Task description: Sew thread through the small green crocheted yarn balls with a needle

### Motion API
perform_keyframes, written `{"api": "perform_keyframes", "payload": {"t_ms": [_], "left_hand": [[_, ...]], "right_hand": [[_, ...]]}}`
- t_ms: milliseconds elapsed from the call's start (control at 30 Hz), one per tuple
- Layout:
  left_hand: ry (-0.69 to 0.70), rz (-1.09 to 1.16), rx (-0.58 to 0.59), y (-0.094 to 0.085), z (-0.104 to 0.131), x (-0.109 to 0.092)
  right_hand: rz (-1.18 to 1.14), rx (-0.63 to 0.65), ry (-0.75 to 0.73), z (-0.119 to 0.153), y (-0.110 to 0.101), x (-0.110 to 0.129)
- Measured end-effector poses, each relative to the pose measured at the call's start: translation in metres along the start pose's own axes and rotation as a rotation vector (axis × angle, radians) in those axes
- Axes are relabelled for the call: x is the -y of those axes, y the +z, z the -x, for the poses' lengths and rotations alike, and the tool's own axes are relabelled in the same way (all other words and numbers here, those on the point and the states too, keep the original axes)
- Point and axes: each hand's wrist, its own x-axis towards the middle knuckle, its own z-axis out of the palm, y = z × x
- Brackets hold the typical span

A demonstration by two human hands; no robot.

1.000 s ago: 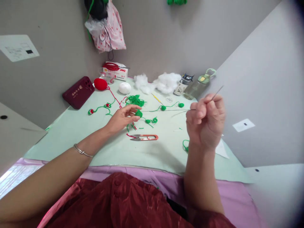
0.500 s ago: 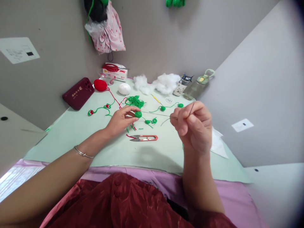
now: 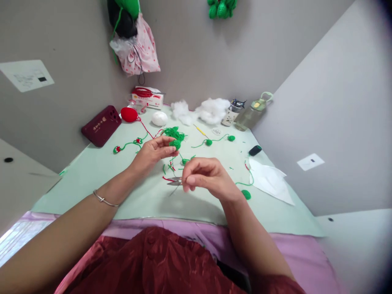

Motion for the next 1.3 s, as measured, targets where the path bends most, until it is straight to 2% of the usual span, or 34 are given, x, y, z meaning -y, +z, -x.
{"api": "perform_keyframes", "payload": {"t_ms": [167,267,433,600,833,1033,1300], "left_hand": [[-0.018,0.068,0.0,0.003,0.002,-0.002],[-0.013,0.075,0.004,0.004,0.002,-0.002],[0.019,0.073,0.013,0.005,0.003,-0.001],[0.038,0.048,0.002,0.006,0.003,-0.001],[0.076,-0.054,-0.01,0.005,0.002,0.0],[0.052,0.022,0.016,0.006,0.002,0.003],[0.039,0.04,-0.009,0.008,0.003,0.0]], "right_hand": [[0.248,-0.443,-0.087,-0.013,-0.005,-0.017],[0.398,-0.548,-0.087,-0.015,-0.006,-0.025],[0.582,-0.566,-0.095,-0.015,0.0,-0.029],[0.621,-0.557,-0.067,-0.014,0.0,-0.031],[0.549,-0.569,0.005,-0.016,0.0,-0.032],[0.413,-0.58,0.019,-0.019,0.002,-0.033],[0.394,-0.585,0.019,-0.018,0.003,-0.033]]}}
